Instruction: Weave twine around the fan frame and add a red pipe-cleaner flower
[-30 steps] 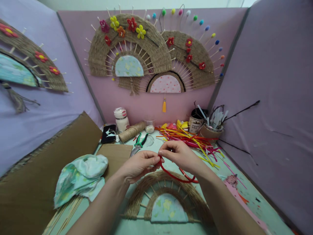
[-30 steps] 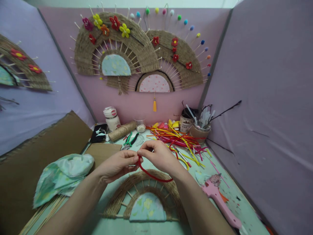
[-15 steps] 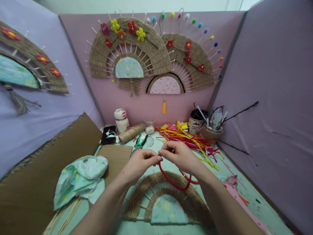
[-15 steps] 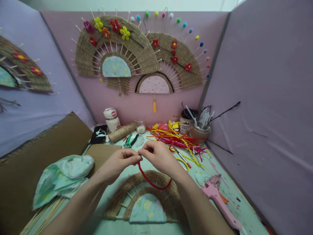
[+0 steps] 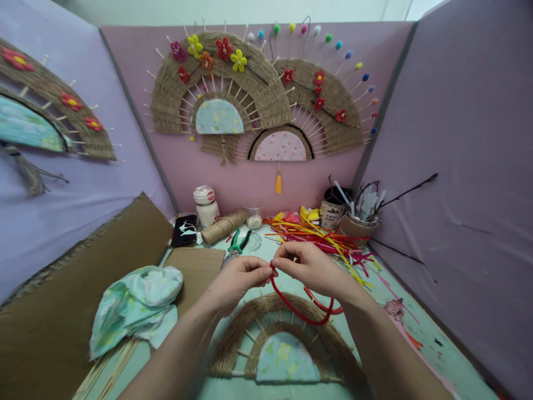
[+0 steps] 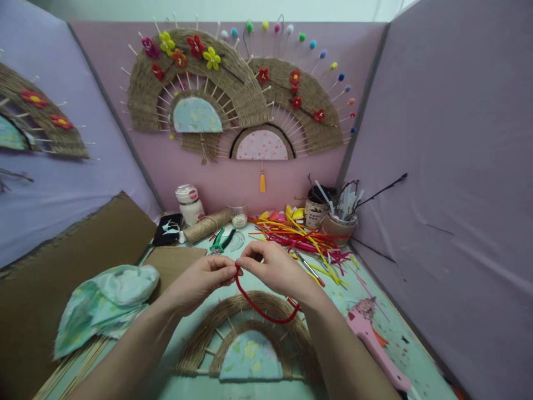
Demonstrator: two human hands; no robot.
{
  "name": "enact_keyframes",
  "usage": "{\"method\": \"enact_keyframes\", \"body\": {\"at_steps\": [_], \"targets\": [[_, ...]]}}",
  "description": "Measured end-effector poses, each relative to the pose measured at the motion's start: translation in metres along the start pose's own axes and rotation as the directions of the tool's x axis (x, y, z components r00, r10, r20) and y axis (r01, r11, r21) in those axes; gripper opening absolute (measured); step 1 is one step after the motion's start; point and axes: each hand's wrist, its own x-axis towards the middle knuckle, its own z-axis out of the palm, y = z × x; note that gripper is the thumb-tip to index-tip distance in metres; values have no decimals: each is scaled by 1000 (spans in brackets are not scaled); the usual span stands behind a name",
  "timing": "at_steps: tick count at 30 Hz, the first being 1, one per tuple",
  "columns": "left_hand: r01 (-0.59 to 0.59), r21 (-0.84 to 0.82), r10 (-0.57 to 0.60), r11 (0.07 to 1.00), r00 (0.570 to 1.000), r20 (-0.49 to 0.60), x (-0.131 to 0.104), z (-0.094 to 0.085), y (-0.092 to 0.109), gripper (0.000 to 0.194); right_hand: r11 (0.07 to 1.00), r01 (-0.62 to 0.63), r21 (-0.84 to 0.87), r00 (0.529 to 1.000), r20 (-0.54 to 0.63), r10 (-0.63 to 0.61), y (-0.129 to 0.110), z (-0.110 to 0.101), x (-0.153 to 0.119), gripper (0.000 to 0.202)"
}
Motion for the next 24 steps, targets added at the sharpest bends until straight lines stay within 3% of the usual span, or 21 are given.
{"method": "enact_keyframes", "body": {"at_steps": [14, 19, 24], "targets": [[-62, 246, 86, 967, 992, -87, 2, 1, 0, 23, 1000, -17, 2, 999, -49, 17, 2, 7, 2, 13], [-76, 417, 166, 906, 969, -184, 1, 4, 5, 16, 998, -56, -15, 995, -82, 54, 5, 12, 4, 11], [-100, 607, 303, 789, 922, -242, -4, 7, 6, 12, 995, -96, -30, 988, -126, 91, 6, 16, 7, 10]]}}
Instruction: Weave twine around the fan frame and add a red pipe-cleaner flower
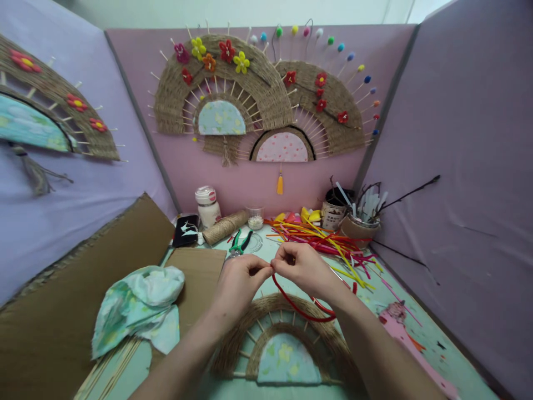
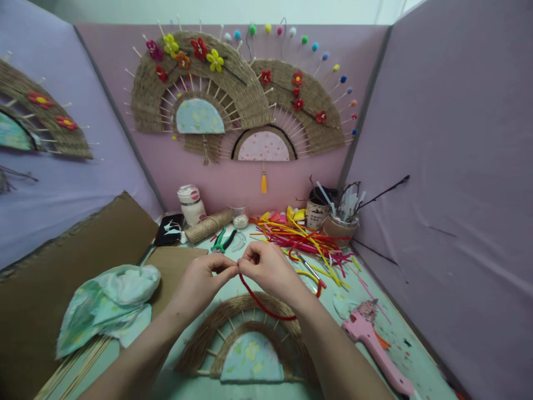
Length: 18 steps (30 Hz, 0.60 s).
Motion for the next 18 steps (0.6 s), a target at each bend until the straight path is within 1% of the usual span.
{"method": "enact_keyframes", "body": {"at_steps": [3, 6, 9, 11, 13, 15, 17, 18], "targets": [[-95, 77, 100, 992, 993, -63, -4, 3, -2, 15, 999, -36, -37, 997, -65, 34, 0, 8, 3, 9], [-166, 195, 193, 967, 973, -127, -8, 9, -5, 17, 993, -90, -73, 983, -168, 77, 1, 20, 4, 11], [-218, 310, 273, 925, 951, -145, -10, 16, -8, 20, 985, -128, -114, 960, -264, 94, 2, 29, 4, 16], [-229, 332, 290, 915, 946, -144, -10, 16, -8, 19, 986, -125, -109, 953, -288, 89, 2, 27, 4, 17], [-216, 277, 261, 936, 956, -137, -7, 11, -5, 17, 996, -76, -46, 971, -231, 63, 1, 18, 3, 18], [-159, 140, 173, 977, 980, -99, -4, 3, -1, 16, 997, -2, 72, 995, -95, 9, 0, 3, 3, 24], [-56, -57, 57, 997, 998, 10, -1, -6, 1, 17, 982, 9, 190, 1000, -18, -5, -1, -14, 1, 25], [-5, -159, 19, 987, 996, 82, 1, -10, 2, 18, 972, -3, 236, 1000, 8, 1, -1, -21, -1, 25]]}}
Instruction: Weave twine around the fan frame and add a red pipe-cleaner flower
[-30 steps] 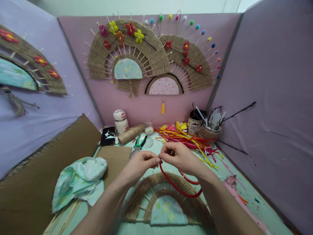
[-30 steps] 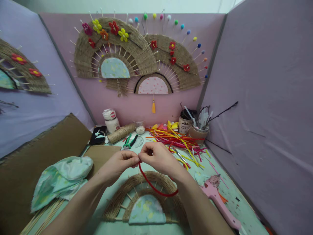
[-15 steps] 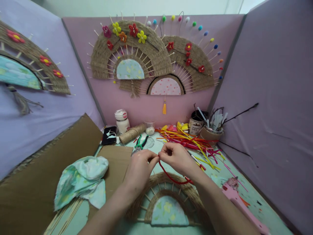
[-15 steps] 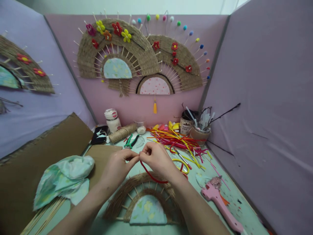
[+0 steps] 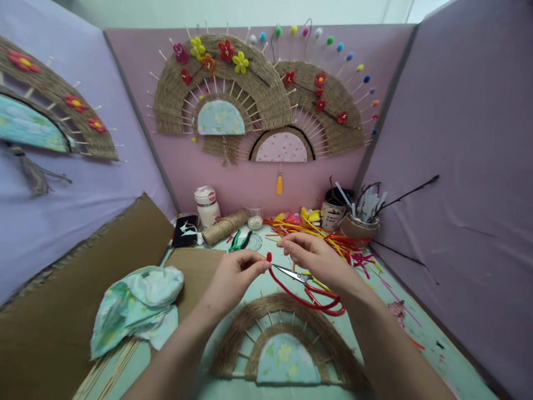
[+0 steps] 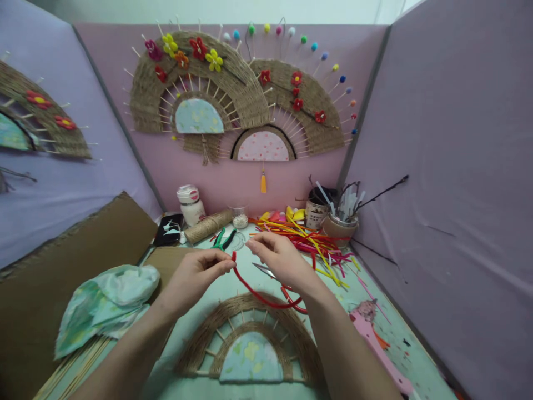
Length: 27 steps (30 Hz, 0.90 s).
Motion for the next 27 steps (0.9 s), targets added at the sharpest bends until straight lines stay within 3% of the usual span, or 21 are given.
{"method": "enact_keyframes", "body": {"at_steps": [3, 6, 10, 14, 17, 20, 22, 27], "targets": [[73, -258, -30, 963, 985, 168, 1, -7, -1, 19, 995, -43, 89, 985, 171, 28, -4, -13, -6, 23], [93, -431, 15, 898, 971, 240, 0, -8, -6, 19, 978, -90, 186, 947, 319, 26, -2, -20, -11, 21], [125, -638, 102, 760, 946, 306, 0, -10, -12, 23, 880, -131, 458, 962, 272, 2, 9, -32, -11, 23], [169, -737, 167, 654, 918, 360, 1, -8, -17, 24, 758, -36, 651, 994, 105, -42, 18, -42, -6, 24], [242, -720, 130, 651, 899, 419, 2, -2, -22, 24, 853, -36, 521, 997, 75, -3, 13, -34, -5, 18], [334, -665, 24, 668, 883, 468, 3, 6, -27, 25, 964, -68, 258, 965, 262, -2, 3, -15, -5, 17], [396, -635, -41, 664, 867, 497, 5, 9, -30, 24, 982, -27, 188, 950, 311, -33, 0, -4, -4, 13], [453, -611, -99, 649, 847, 523, 9, 13, -39, 25, 999, 30, 41, 964, 262, -40, 11, 4, 2, 9]]}}
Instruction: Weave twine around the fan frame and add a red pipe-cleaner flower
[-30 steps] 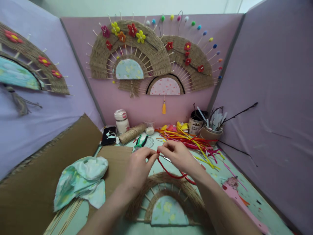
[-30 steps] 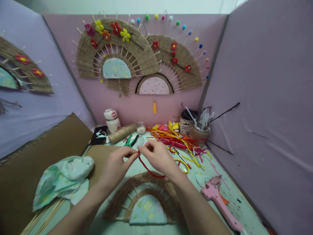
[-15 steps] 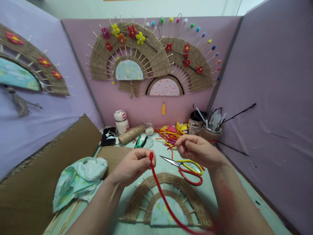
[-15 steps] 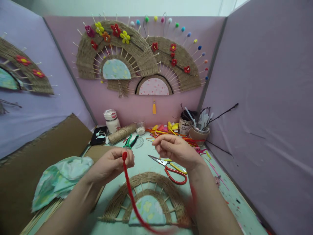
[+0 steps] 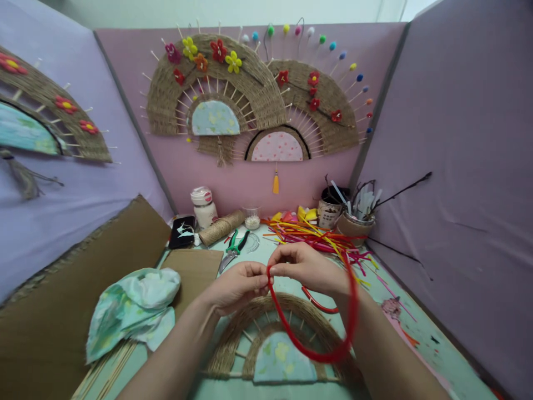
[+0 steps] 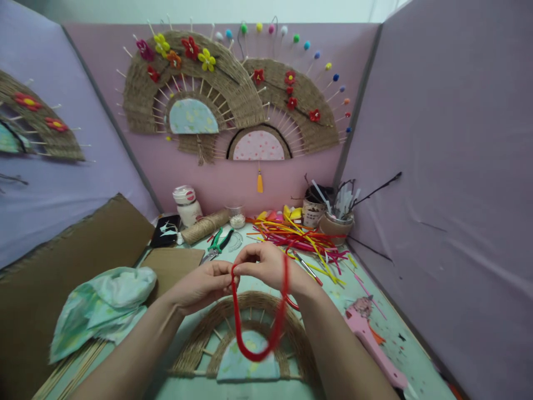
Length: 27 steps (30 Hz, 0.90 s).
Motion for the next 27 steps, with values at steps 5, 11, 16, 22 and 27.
{"method": "enact_keyframes", "body": {"at_steps": [5, 11, 16, 22, 27], "targets": [[28, 5, -28, 1000, 999, -24, 1, -4, -2, 28, 1000, -16, -22, 1000, 23, 17, 4, -2, 0, 11], [9, 159, 4, 987, 997, -83, 1, -5, 2, 27, 992, -42, -116, 999, 8, 43, 2, 1, 0, 12], [-34, 429, 126, 903, 974, -189, -2, 1, 11, 20, 979, -74, -188, 996, -64, 62, 11, 3, 2, 15], [-27, 683, 274, 730, 927, -257, -4, 9, 17, 17, 970, -153, -189, 979, -166, 122, 12, 8, 7, 14], [-12, 831, 415, 556, 870, -265, -4, 13, 15, 13, 955, -191, -225, 960, -244, 135, 7, 16, 11, 7]]}}
